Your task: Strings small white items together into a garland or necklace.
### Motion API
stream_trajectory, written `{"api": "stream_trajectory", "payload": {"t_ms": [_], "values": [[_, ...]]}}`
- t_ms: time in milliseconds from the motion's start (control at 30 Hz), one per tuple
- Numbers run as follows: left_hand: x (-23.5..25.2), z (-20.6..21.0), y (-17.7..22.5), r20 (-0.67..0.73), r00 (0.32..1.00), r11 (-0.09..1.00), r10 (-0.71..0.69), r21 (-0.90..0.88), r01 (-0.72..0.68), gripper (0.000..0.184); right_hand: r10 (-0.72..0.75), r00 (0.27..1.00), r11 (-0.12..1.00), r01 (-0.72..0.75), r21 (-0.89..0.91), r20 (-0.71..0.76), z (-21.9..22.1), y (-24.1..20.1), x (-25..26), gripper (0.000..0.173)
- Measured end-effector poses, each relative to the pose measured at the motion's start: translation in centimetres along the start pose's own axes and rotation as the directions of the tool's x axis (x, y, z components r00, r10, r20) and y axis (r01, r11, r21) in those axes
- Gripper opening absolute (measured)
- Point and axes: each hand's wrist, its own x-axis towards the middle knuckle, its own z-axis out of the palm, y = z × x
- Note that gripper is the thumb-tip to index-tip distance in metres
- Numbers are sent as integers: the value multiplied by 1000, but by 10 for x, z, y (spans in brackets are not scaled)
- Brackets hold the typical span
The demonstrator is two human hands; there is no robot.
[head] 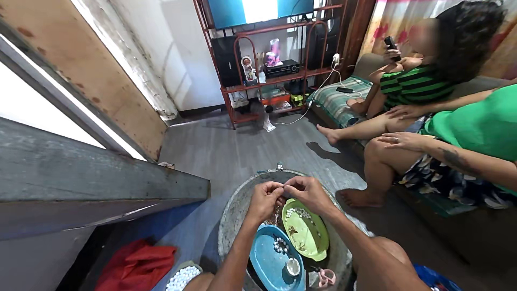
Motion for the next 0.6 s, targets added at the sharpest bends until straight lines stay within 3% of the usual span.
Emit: {"api": "stream_trajectory", "payload": {"t_ms": [167,433,600], "values": [[-1,-2,3,12,998,998,-55,42,54,15,-87,996,991,87,-98,-4,2,-4,-1,17],[-6,-13,4,-117,988,914,-105,380,142,21,-118,977,981,87,-172,-176,-8,-12,-6,11],[-9,-32,6,-232,971,956,-59,266,122,29,-32,976,974,80,214,-217,-34,-6,1,17]]}}
